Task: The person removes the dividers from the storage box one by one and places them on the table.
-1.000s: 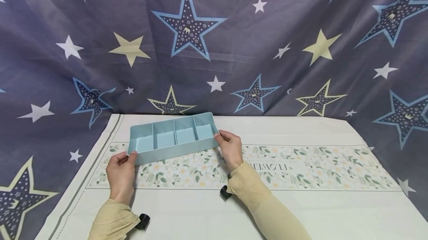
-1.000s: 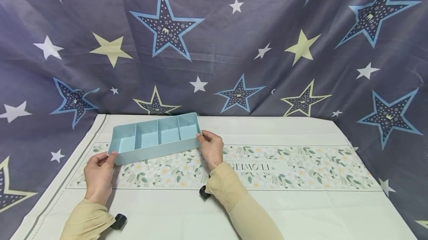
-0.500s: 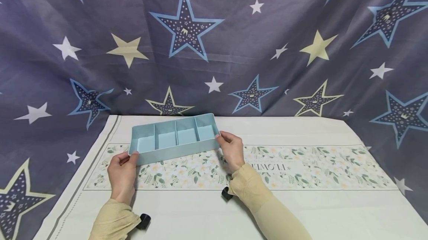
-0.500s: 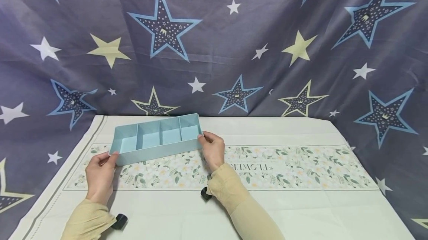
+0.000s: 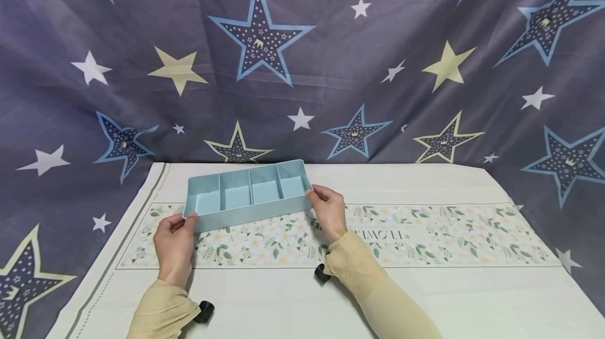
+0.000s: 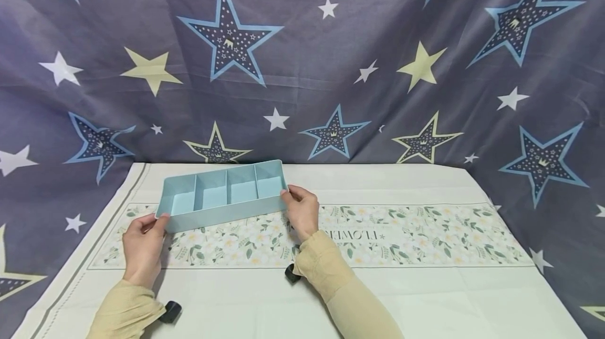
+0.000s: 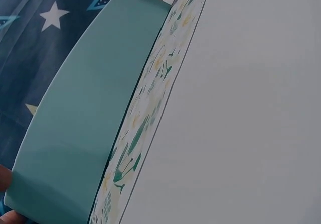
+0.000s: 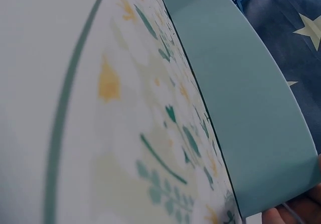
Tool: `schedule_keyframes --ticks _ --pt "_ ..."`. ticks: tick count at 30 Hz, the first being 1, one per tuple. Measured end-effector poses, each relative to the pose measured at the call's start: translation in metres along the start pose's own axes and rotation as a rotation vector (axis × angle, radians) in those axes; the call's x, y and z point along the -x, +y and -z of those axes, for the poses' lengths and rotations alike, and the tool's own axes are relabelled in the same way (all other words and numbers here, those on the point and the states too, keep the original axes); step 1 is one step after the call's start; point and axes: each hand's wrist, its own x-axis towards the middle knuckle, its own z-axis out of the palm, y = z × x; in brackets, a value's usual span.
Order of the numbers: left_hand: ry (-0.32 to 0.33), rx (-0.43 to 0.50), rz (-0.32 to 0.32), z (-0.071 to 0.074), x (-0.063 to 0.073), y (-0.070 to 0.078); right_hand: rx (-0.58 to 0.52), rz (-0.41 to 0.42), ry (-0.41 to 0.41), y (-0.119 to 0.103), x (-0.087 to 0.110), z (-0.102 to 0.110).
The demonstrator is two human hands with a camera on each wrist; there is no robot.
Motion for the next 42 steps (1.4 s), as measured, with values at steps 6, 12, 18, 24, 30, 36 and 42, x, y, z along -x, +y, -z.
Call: schedule_keyframes --ticks 6,12,18,24,30,36,42 --pt "-0.015 0.003 -0.001 -0.003 0.001 0.000 0.000 0.024 0.013 0.001 0.001 0.004" --pt "-0.025 0.017 -0.002 -0.007 0.002 0.002 -0.006 0.019 0.020 0.002 0.001 0.008" --pt "-0.035 0.029 -0.010 -0.010 0.002 0.003 -0.004 -0.005 0.023 0.004 0.000 0.011" --pt "-0.037 0.035 -0.014 -0.013 0.004 0.004 -0.003 -0.006 0.033 0.003 0.000 0.015" --pt "-0.041 0.032 -0.011 -0.018 0.007 0.006 0.004 0.005 0.058 0.004 -0.001 0.018" --pt "-0.050 0.030 -0.009 -0.020 0.009 0.006 0.003 0.021 0.077 0.006 -0.001 0.019" --pt "-0.065 0.024 -0.017 -0.021 0.009 0.007 0.017 0.003 0.080 0.006 -0.001 0.022"
